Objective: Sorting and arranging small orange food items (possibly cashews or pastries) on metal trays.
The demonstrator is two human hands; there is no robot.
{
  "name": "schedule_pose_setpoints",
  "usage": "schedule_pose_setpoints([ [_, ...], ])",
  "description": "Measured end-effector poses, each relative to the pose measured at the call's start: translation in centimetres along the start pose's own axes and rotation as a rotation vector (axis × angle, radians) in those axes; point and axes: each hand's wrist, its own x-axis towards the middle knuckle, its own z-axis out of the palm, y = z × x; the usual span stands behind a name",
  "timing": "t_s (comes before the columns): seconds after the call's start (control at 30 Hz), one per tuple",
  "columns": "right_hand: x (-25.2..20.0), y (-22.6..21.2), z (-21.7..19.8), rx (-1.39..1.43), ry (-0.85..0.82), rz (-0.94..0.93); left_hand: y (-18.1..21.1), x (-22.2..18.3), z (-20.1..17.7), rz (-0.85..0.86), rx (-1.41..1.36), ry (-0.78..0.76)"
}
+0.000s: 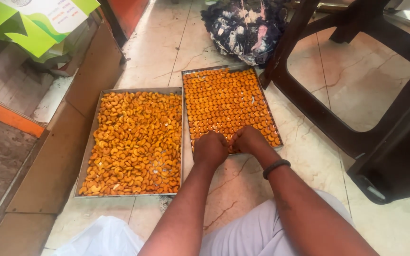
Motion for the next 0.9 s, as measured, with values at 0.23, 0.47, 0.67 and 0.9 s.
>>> schedule_pose_setpoints([
  [0.23,0.3,0.7,0.3,0.029,0.020,-0.005,-0.3,0.1,0.3,-0.004,-0.039,0.001],
  [0.47,0.2,0.9,0.4,-0.031,0.040,-0.050,-0.2,0.1,0.1,-0.028,0.004,-0.042],
  [0.67,-0.8,-1.1,-0.2,-0.103,0.081,-0.042,-0.9,0.3,-0.1,-0.025,-0.046,0.006],
  [0.9,-0.9,-3.5,2.1,0.174,0.031,-0.228,-1.8,-1.2,-8.3,-0.019,-0.018,0.004],
])
